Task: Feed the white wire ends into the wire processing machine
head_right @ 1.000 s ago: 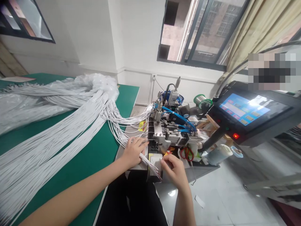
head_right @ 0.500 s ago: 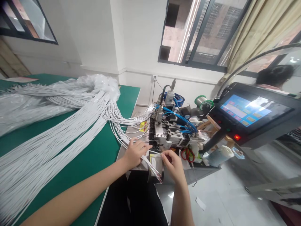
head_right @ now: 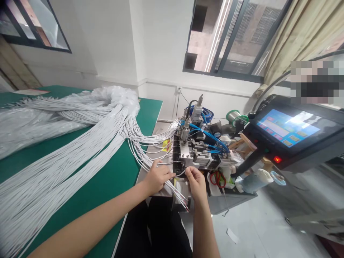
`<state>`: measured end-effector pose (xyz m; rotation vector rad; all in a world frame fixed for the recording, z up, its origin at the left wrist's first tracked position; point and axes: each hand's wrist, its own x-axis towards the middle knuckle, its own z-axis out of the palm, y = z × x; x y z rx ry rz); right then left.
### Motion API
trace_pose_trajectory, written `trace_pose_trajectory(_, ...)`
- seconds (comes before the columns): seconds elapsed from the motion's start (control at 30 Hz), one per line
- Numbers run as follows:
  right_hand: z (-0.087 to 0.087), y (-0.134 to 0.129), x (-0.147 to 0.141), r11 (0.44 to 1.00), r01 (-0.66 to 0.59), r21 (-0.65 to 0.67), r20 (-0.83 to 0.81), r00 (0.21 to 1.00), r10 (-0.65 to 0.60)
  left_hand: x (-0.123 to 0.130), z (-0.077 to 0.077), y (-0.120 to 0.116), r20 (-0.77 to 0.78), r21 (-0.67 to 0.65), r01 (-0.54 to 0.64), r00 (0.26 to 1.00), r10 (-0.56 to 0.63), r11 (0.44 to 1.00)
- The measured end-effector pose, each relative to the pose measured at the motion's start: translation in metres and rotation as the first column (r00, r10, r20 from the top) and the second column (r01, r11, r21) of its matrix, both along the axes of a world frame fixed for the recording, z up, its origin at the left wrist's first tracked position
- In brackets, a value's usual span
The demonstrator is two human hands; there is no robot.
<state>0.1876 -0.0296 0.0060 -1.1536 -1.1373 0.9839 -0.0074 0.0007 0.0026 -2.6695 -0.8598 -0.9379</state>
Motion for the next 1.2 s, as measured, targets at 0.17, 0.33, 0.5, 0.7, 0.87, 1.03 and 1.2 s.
trace_pose_trajectory(0.17, -0.004, 0.002, 0.009, 0.998, 0.061, 0.012, 0.076, 0.995, -0.062, 0.000, 0.001, -0.002, -0.054, -0.069, -0.023, 0.998, 0.019, 0.997)
trace_pose_trajectory(0.33, -0.012, 0.006, 0.023, 0.993, 0.094, 0.065, 0.459, 0.881, -0.113, 0.001, 0.003, -0.002, -0.093, -0.095, -0.046, 0.995, 0.037, 0.994)
trace_pose_trajectory(0.5, -0.015, 0.009, 0.025, 0.995, 0.082, 0.064, 0.540, 0.835, -0.103, 0.002, 0.001, -0.001, -0.079, -0.087, -0.084, 0.994, 0.078, 0.993)
trace_pose_trajectory(0.7, -0.018, 0.013, 0.027, 0.998, 0.053, -0.013, 0.479, 0.877, -0.041, 0.004, 0.000, -0.001, -0.103, -0.118, -0.124, 0.988, 0.113, 0.985)
trace_pose_trajectory(0.87, -0.025, 0.019, 0.030, 0.996, -0.051, -0.078, 0.280, 0.957, 0.071, 0.005, 0.002, -0.002, -0.148, -0.183, -0.162, 0.980, 0.135, 0.970)
trace_pose_trajectory(1.03, -0.029, 0.022, 0.027, 0.994, -0.055, -0.092, 0.165, 0.984, 0.070, 0.005, 0.004, -0.002, -0.164, -0.229, -0.154, 0.979, 0.118, 0.961)
trace_pose_trajectory(1.2, -0.033, 0.022, 0.023, 0.990, -0.045, -0.136, 0.067, 0.996, 0.054, 0.005, 0.002, -0.002, -0.160, -0.232, -0.148, 0.981, 0.113, 0.961)
